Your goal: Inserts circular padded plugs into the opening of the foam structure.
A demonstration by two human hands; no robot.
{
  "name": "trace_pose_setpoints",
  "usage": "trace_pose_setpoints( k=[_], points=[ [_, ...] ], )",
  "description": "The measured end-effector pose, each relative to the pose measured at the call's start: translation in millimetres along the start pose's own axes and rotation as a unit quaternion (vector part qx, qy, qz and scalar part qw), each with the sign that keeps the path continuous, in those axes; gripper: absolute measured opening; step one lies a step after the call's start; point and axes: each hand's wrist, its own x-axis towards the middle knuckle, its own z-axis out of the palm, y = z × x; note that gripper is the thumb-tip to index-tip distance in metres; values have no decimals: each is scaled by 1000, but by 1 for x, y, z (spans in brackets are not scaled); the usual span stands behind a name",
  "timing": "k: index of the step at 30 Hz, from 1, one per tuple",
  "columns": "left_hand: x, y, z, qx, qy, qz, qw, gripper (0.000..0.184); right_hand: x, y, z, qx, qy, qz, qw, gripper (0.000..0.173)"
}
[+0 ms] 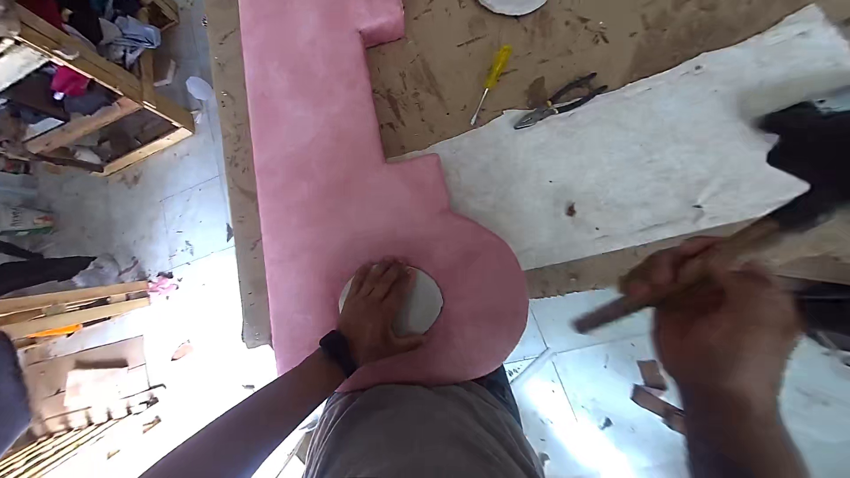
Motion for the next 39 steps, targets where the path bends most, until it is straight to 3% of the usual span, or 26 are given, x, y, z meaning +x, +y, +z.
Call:
trace_pose_setpoints(
  k=[2, 4, 8, 12, 13, 17, 21, 25, 29, 33, 34, 37, 39],
  points=[
    [0, -2, 4, -7, 21, 9, 1000, 111, -23, -13, 54, 110, 29, -21, 993, 28],
    [0, -5, 8, -5, 32, 15, 999, 114, -24, -32, 97, 185, 42, -56, 980, 45],
    [-5, -6, 10, -5, 40, 11, 999, 117, -3, -65, 150, 235, 7, -166, 958, 48],
    [-4, -7, 11, -15, 39, 18, 999, 118, 1, 27, 191, 220, 16, -164, 962, 34],
    [-7, -7, 12, -20, 38, 16, 999, 118, -2, 33, 192, 226, 15, -140, 964, 34],
    [-6, -8, 11, -32, 50, 20, 998, 116, -3, -29, 172, 235, 1, -155, 960, 34],
    [-6, -12, 11, -32, 48, 12, 998, 113, -22, 33, 195, 214, -20, -123, 969, 27],
    [-1, -11, 11, -32, 51, 13, 998, 112, -7, -24, 171, 236, 0, -137, 962, 24],
    [-5, -14, 8, -34, 35, 11, 999, 110, -34, 38, 188, 218, -2, -127, 968, 22],
    [4, -14, 12, -30, 52, 19, 998, 111, -28, -27, 158, 228, -4, -153, 962, 27],
    [-6, -15, 12, -31, 47, 15, 998, 110, -38, -24, 162, 223, 16, -149, 963, 29],
    [-7, -16, 10, -39, 34, 16, 999, 111, -54, 42, 174, 217, 36, -129, 967, 21],
    [-13, -17, 7, -39, 28, 22, 999, 111, -54, 25, 163, 264, 41, -120, 956, 24]
  ],
)
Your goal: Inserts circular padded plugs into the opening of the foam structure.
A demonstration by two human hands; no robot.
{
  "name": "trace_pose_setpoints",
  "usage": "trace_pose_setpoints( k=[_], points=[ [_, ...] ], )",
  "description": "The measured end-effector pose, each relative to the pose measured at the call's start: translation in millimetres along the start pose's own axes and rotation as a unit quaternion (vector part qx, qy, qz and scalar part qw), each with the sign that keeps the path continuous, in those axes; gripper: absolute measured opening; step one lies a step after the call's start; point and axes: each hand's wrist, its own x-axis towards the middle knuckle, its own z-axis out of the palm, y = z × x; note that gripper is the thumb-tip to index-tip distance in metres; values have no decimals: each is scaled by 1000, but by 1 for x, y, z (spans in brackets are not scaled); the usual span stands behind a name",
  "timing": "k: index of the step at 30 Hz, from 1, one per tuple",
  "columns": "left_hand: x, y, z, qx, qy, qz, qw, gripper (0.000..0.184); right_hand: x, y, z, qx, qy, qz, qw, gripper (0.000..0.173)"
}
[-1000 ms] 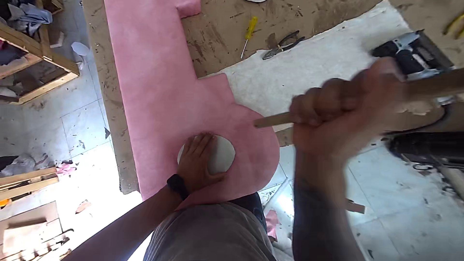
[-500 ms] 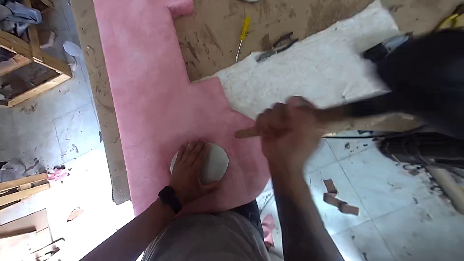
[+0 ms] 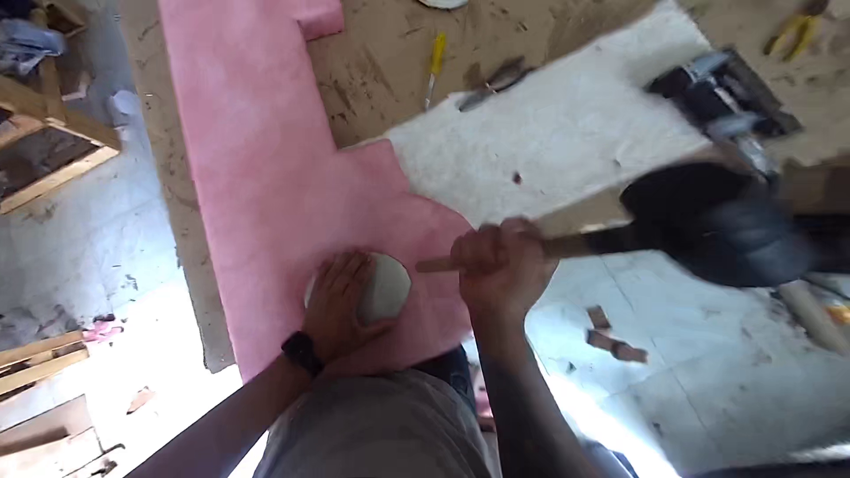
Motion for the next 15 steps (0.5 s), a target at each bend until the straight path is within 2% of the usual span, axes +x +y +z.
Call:
trace_pose_setpoints(
  k=[2, 3, 4, 5, 7, 8, 9, 11, 12, 14, 15],
  points=[
    [16, -1, 5, 7, 21, 5, 1000, 111, 23, -49, 6, -4, -21, -46, 999, 29],
    [13, -4, 6, 12, 25, 3, 1000, 110, 22, -57, 12, -34, -14, -74, 997, 30],
    [0, -2, 5, 10, 8, -3, 1000, 110, 5, -46, 11, -77, -1, -90, 993, 26],
    [-2, -1, 4, 10, -8, -6, 1000, 111, -11, -21, 3, -110, -5, -107, 988, 15],
    [9, -4, 5, 17, -4, -3, 1000, 112, -11, 22, -5, -40, 2, -89, 995, 15],
    [5, -8, 1, 25, -6, -3, 1000, 111, -10, 18, -1, -11, 0, -54, 998, 20],
    [-2, -5, -1, 24, -17, 1, 1000, 111, -12, -2, 3, -4, -4, -38, 999, 22],
    [15, -3, 4, 26, -1, 3, 1000, 111, 13, -48, 12, -13, -34, -76, 996, 29],
    [10, -6, 4, 29, -2, -3, 1000, 110, 10, -50, 18, -36, -32, -94, 994, 29],
    [-4, -5, 3, 19, -19, -9, 1000, 111, -24, -7, 7, -109, -28, -94, 989, 13],
    [3, -7, 5, 16, -10, -2, 1000, 111, -25, 23, 2, -79, -25, -96, 992, 13]
  ],
)
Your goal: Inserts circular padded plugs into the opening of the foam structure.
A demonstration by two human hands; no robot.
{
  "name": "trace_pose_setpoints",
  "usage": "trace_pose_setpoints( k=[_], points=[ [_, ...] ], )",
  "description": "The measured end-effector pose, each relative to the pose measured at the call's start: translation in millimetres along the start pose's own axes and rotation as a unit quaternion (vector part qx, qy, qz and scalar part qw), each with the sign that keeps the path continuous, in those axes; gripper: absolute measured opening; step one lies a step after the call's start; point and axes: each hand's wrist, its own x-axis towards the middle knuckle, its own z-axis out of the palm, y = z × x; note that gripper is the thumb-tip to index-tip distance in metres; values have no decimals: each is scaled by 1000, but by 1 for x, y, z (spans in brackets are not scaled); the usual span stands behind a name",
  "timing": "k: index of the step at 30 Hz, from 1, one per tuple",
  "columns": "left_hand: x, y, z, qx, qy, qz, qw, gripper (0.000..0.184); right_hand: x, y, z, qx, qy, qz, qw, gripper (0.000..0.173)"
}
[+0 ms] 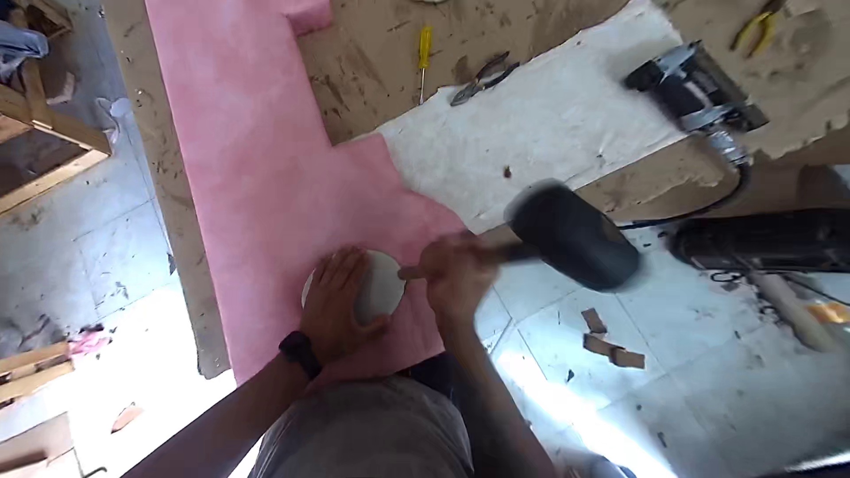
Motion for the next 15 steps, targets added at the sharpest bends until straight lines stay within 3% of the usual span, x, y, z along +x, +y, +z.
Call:
trace_pose_setpoints(
  k=[3, 5, 8, 11, 13, 15],
  points=[
    [-9, -2, -4, -6, 0, 14, 1000, 111, -16, 13, 4, 27, -4, 111, 993, 22],
    [9, -4, -3, -24, 25, 8, 999, 104, 16, 6, 0, 3, -39, 126, 991, 27],
    [-14, -8, -24, -115, 60, -75, 989, 83, 45, -21, -27, -212, -107, 148, 960, 29],
    [-56, -28, -46, -162, 116, -203, 959, 67, 88, -28, -73, -549, -165, 151, 806, 35],
    [-95, -32, -50, -184, 131, -272, 936, 62, 111, -9, -108, -657, -195, 129, 717, 35],
    [-123, -21, -51, -223, 147, -322, 908, 51, 132, 17, -133, -689, -238, 105, 677, 34]
  ],
)
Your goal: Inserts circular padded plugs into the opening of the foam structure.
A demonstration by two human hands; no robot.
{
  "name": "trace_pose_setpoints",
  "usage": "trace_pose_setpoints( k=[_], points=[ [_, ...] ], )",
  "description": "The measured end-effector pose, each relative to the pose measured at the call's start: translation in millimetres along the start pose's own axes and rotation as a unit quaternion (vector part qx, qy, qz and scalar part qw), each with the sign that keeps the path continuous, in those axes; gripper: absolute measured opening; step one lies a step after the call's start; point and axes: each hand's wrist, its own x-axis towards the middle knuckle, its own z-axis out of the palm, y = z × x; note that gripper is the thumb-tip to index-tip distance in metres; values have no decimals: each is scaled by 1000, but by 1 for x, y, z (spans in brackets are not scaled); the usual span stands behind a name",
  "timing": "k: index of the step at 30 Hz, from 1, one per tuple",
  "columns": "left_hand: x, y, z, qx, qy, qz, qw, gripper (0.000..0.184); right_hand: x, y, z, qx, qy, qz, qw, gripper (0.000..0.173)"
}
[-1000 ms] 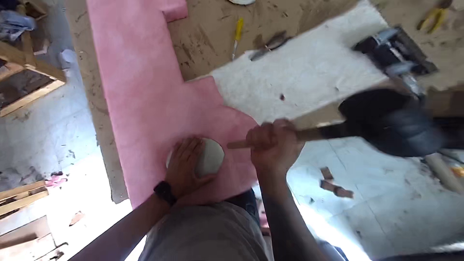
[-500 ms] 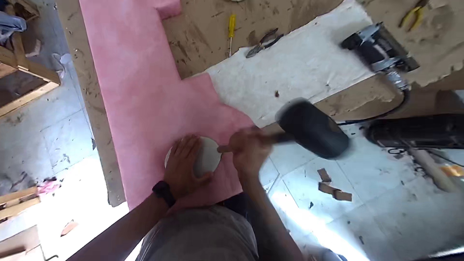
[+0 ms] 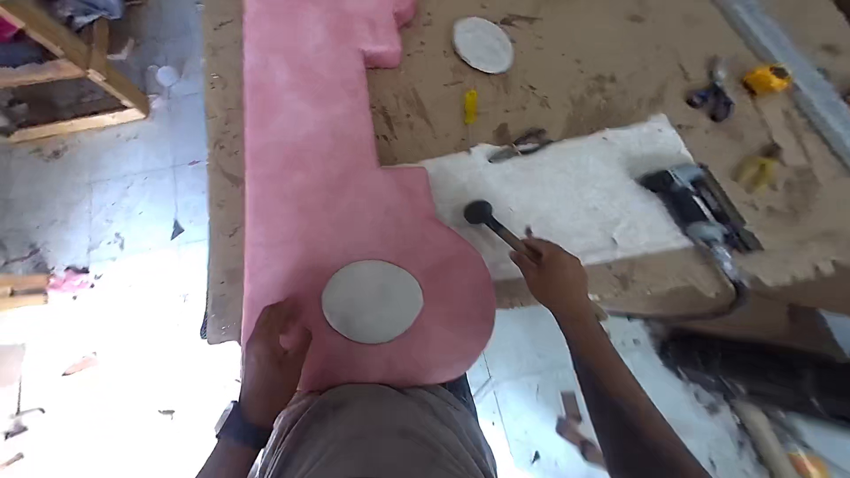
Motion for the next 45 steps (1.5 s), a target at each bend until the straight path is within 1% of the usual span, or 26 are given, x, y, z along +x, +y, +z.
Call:
trace_pose_setpoints(
  k=[2, 3, 4, 5, 7, 8, 9, 10, 12, 14, 17, 19, 22, 24, 26, 27, 30, 32, 34, 38, 45],
  points=[
    [-23, 9, 7, -53, 12, -65, 996, 46, 23, 5, 6, 20, 6, -81, 996, 36],
    [-33, 20, 15, -77, 17, -101, 992, 46, 30, -8, 4, 43, 3, -126, 991, 40],
    [-43, 32, 24, -97, 24, -137, 985, 46, 27, -35, 1, 68, -16, -162, 984, 41],
    [-49, 45, 34, -110, 35, -169, 979, 47, 17, -72, -1, 92, -52, -194, 975, 41],
    [-46, 70, 56, -115, 84, -203, 969, 49, -5, -155, 11, 115, -158, -262, 945, 43],
    [-44, 81, 65, -121, 107, -216, 963, 51, -15, -190, 21, 82, -219, -301, 925, 45],
    [-44, 91, 72, -134, 122, -234, 955, 53, -24, -216, 34, 35, -262, -338, 903, 49],
    [-44, 99, 76, -147, 134, -254, 947, 54, -32, -233, 47, -8, -285, -374, 883, 52],
    [-43, 106, 82, -175, 162, -279, 930, 52, -35, -251, 62, -63, -301, -429, 849, 56],
    [-39, 107, 87, -216, 195, -305, 907, 49, -25, -260, 62, -95, -326, -454, 824, 58],
    [-29, 103, 97, -246, 233, -328, 882, 41, -4, -268, 73, -110, -357, -467, 802, 51],
    [-21, 105, 101, -214, 239, -332, 887, 40, 4, -275, 80, -116, -371, -473, 791, 46],
    [-14, 106, 110, -126, 243, -343, 898, 44, 5, -277, 79, -131, -392, -467, 782, 41],
    [-12, 103, 111, -94, 255, -343, 899, 44, 12, -280, 76, -85, -430, -453, 776, 35],
    [-10, 100, 105, -105, 297, -328, 890, 40, 21, -282, 76, 27, -502, -422, 755, 30],
    [-8, 99, 101, -130, 315, -319, 884, 39, 25, -283, 78, 76, -522, -414, 742, 29],
    [-1, 103, 84, -193, 351, -294, 868, 32, 32, -284, 84, 172, -537, -408, 718, 28],
    [0, 107, 80, -195, 361, -289, 865, 30, 34, -282, 85, 192, -549, -399, 708, 27],
    [-2, 109, 85, -186, 362, -288, 867, 28, 35, -277, 86, 192, -554, -395, 707, 26],
    [-2, 106, 100, -181, 352, -299, 868, 27, 39, -261, 94, 171, -550, -392, 717, 26],
    [4, 95, 97, -167, 326, -299, 881, 27, 38, -263, 95, 158, -546, -366, 736, 27]
  ],
)
